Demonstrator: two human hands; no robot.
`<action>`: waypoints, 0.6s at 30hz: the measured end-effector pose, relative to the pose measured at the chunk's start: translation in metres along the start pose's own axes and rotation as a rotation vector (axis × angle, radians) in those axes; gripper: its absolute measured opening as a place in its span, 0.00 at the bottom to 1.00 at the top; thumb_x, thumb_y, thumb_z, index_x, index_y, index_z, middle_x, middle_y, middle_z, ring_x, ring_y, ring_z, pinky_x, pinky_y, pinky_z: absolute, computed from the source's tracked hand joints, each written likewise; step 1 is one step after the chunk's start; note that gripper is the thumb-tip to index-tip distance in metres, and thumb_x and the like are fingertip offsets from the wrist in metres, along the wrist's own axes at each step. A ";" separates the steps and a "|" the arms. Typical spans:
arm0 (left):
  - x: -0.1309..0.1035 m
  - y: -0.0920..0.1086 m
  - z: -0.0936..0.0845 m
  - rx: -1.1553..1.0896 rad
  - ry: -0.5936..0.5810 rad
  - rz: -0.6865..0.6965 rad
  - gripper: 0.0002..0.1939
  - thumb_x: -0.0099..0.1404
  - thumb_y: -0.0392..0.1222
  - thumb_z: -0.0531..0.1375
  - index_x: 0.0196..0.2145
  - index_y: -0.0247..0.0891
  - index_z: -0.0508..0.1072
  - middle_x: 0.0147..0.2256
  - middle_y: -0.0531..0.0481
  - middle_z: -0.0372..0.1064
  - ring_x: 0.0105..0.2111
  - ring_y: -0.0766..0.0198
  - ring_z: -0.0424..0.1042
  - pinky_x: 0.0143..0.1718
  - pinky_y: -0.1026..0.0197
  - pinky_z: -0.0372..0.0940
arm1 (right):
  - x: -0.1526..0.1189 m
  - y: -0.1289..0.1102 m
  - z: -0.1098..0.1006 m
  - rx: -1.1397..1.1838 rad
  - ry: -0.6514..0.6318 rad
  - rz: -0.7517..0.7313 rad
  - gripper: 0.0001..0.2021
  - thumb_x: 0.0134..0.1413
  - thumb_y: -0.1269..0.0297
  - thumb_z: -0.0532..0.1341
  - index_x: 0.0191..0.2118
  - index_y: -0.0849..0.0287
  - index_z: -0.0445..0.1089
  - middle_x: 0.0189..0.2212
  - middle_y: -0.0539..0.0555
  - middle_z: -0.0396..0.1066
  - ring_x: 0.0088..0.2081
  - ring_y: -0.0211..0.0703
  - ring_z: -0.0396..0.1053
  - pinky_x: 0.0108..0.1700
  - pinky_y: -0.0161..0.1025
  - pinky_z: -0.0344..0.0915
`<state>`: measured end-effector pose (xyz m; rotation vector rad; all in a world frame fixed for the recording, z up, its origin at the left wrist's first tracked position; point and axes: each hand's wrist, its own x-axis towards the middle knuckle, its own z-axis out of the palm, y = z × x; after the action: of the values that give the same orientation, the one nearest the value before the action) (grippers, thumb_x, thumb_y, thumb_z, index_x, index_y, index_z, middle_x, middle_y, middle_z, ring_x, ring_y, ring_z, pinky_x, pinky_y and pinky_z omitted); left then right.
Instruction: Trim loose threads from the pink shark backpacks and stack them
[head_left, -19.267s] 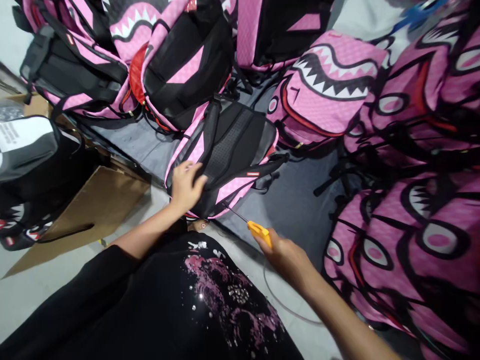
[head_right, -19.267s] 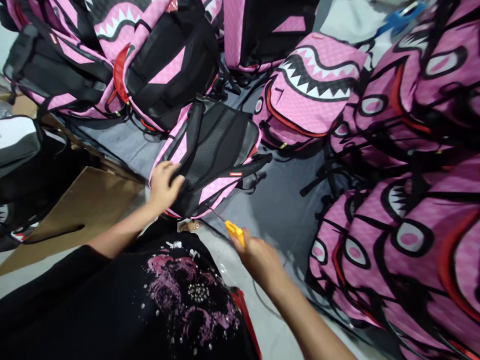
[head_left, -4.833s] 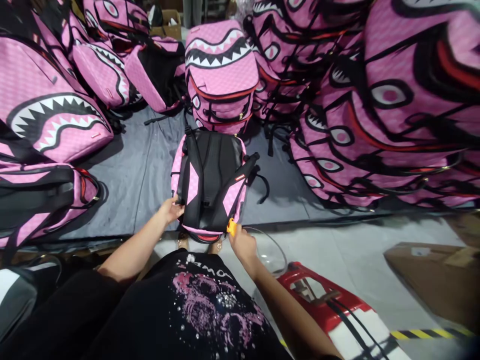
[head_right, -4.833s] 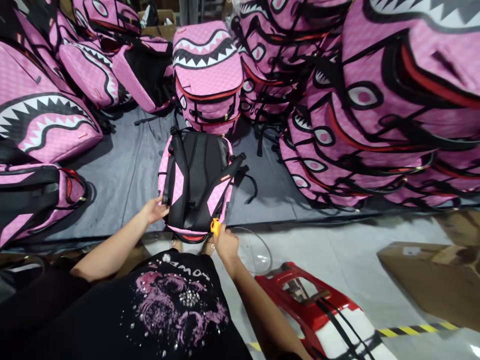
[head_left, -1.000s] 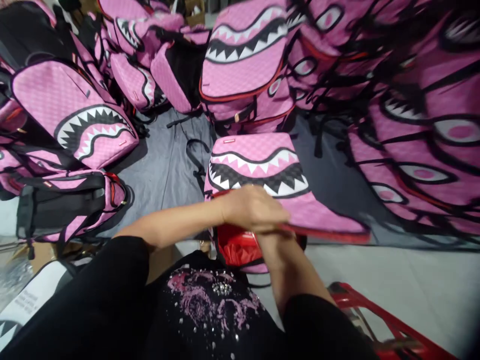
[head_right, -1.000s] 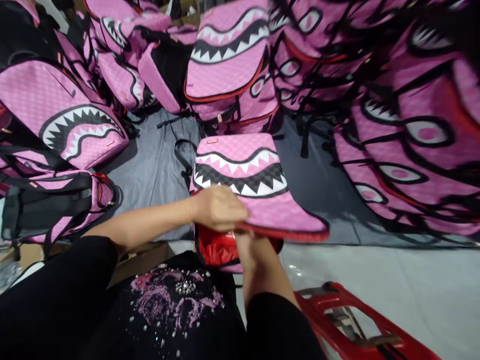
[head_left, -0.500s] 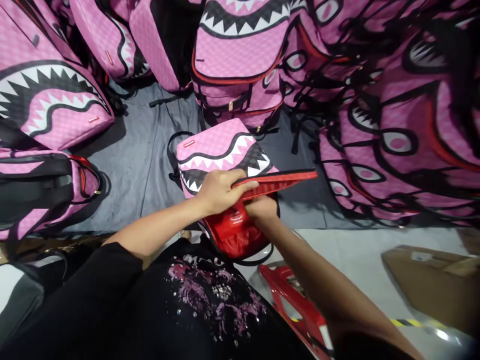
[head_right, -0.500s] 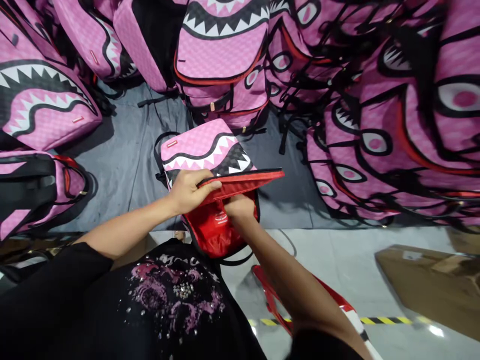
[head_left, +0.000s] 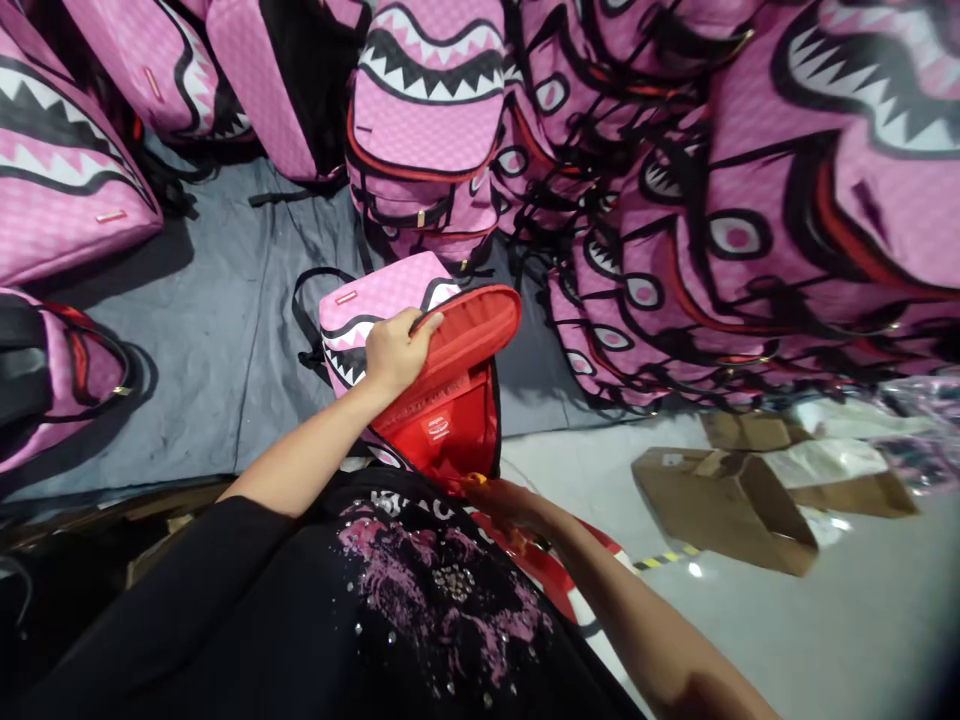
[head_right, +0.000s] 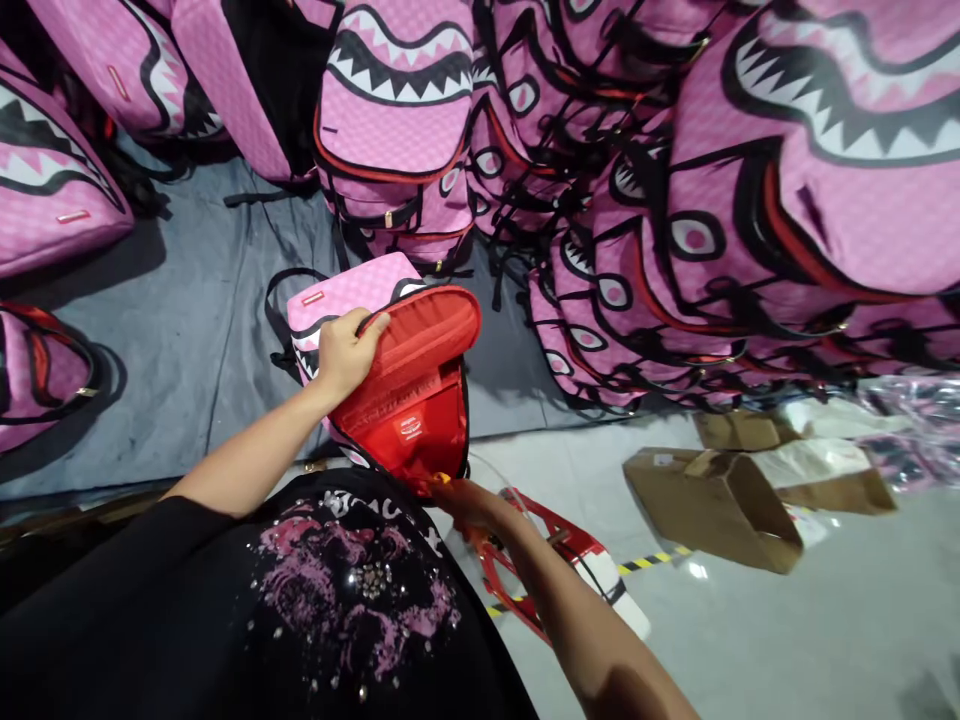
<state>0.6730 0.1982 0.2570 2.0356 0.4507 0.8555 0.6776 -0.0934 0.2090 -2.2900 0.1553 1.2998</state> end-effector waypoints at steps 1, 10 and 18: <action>-0.001 0.004 0.002 -0.010 -0.033 0.023 0.23 0.70 0.56 0.54 0.24 0.39 0.69 0.19 0.54 0.62 0.21 0.67 0.60 0.27 0.62 0.51 | 0.006 0.002 0.006 0.169 -0.090 0.019 0.20 0.53 0.47 0.65 0.24 0.59 0.65 0.14 0.52 0.61 0.17 0.41 0.62 0.18 0.34 0.54; -0.001 0.024 0.009 0.044 -0.201 0.379 0.27 0.71 0.60 0.52 0.23 0.38 0.68 0.19 0.55 0.61 0.20 0.69 0.59 0.25 0.65 0.52 | 0.093 -0.051 0.062 1.040 -0.288 -0.281 0.30 0.61 0.31 0.41 0.29 0.55 0.58 0.12 0.41 0.43 0.14 0.31 0.42 0.18 0.30 0.50; 0.016 0.048 0.002 0.072 -0.328 0.701 0.28 0.71 0.61 0.50 0.22 0.39 0.65 0.17 0.55 0.57 0.18 0.69 0.58 0.23 0.62 0.51 | 0.099 -0.020 0.077 1.109 -0.658 -0.453 0.28 0.56 0.31 0.53 0.32 0.55 0.62 0.09 0.38 0.45 0.11 0.30 0.39 0.15 0.30 0.46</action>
<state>0.6857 0.1793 0.3019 2.3764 -0.4505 0.8771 0.6776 -0.0252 0.1015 -0.8574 0.0813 1.1935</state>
